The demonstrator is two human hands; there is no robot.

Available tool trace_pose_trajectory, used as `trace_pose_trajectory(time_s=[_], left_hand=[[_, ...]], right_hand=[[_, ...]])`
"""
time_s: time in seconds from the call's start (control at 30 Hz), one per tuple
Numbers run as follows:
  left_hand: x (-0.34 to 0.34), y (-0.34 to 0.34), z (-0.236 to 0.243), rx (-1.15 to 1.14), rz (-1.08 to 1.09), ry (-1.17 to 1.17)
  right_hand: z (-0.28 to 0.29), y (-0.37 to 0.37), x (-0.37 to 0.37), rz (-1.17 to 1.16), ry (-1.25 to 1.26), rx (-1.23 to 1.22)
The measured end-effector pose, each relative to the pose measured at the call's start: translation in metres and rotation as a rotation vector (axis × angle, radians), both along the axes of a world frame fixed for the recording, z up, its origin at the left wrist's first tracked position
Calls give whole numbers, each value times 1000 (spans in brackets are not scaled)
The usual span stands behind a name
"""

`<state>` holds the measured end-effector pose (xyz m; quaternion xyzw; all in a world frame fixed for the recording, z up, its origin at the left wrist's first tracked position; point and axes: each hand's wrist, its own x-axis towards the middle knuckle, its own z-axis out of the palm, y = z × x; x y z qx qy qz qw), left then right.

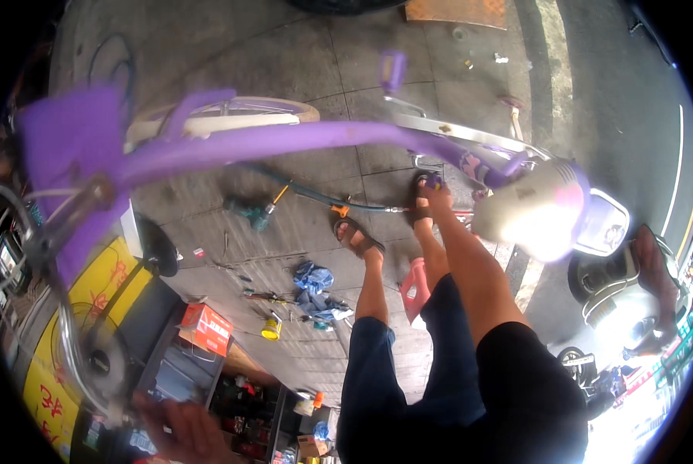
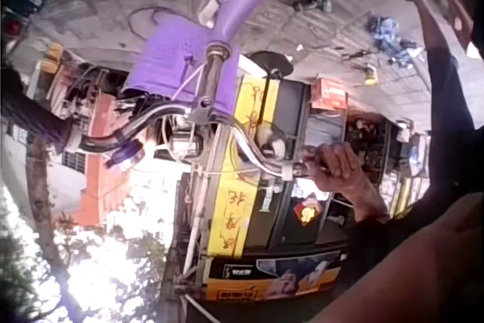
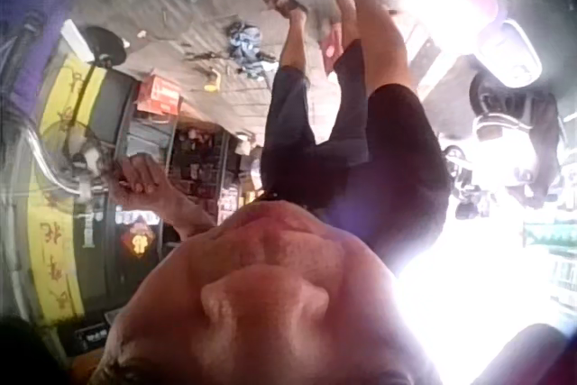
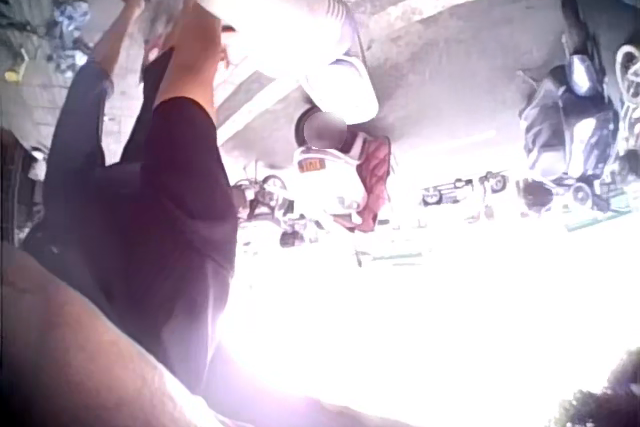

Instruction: The person installs a purple basket onto the handlebars of a child's bicycle, tightens screws with a screwdriver and a power drill, and sprays a lubricant onto the bike frame before moving the bicycle to the side.

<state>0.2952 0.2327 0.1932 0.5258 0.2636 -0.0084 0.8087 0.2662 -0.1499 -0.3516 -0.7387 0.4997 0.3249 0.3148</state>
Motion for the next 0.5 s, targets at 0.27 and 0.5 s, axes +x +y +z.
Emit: trace_pose_trajectory(time_s=[0.27, 0.5], left_hand=[[26, -39, 15, 85, 371, 225], [22, -34, 12, -37, 233, 248]], right_hand=[[-10, 138, 42, -263, -253, 710], [152, 109, 31, -332, -250, 771]])
